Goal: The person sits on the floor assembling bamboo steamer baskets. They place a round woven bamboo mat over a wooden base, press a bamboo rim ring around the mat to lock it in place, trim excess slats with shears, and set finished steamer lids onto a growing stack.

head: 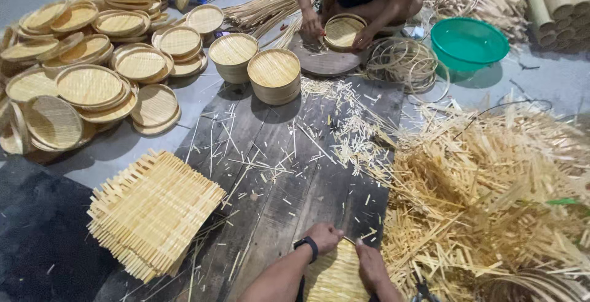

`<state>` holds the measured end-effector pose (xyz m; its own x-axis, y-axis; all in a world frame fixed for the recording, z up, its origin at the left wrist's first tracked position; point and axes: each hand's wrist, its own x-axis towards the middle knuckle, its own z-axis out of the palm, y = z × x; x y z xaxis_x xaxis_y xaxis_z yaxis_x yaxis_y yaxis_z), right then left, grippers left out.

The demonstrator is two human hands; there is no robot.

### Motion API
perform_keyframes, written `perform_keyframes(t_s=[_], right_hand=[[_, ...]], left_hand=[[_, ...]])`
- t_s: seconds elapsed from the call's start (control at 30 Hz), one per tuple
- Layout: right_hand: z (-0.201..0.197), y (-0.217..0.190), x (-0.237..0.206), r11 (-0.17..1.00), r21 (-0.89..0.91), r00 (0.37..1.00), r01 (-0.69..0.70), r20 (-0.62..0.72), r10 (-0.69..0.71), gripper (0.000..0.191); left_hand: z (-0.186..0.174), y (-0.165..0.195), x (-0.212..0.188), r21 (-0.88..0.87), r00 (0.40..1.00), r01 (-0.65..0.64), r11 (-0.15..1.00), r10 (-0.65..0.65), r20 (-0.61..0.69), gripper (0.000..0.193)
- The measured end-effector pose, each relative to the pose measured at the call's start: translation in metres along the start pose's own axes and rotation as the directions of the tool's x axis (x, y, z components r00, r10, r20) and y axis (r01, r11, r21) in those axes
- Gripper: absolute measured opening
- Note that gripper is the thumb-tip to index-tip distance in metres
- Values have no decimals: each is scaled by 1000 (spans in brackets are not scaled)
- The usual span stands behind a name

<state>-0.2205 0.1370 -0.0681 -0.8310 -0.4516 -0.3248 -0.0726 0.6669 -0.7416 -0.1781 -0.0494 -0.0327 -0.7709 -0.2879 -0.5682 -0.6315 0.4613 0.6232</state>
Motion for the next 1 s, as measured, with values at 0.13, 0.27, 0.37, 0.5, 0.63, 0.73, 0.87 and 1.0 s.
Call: perform_keyframes(t_s=[0.13,0.27,0.37,0.5,0.63,0.73,0.87,1.0], right_hand=[[5,-34,-17,853,-468,964,-232,-228,137,59],[11,-54,-18,892,-302,940,-336,-172,296,61],[11,-49,-16,865,-299,915,-402,-155,372,63],[13,-34,-10,850,-314,907,-422,-137,399,61],[21,-31,13,949,-313,987,31,-139,-77,45],[27,-43,30,858,-195,876,476,19,-482,37],[28,-71,18,843,-395,931,365,147,-334,33],[17,-109,10,849,-482,973,217,178,-148,43]], left_hand=[[-3,-1,3,21,1000,-13,1000,13,10,42],[1,-3,8,-39,999,50,998,-50,4,41],[4,-4,6,-27,998,56,998,-56,-7,40],[3,-4,5,-44,996,83,996,-81,42,43],[0,-7,7,-84,999,-22,996,26,40,43],[4,-22,-2,-328,958,-139,934,43,-285,43],[12,-57,-43,29,570,-468,883,326,-754,26],[26,-74,-65,-45,743,-191,981,114,-659,29]])
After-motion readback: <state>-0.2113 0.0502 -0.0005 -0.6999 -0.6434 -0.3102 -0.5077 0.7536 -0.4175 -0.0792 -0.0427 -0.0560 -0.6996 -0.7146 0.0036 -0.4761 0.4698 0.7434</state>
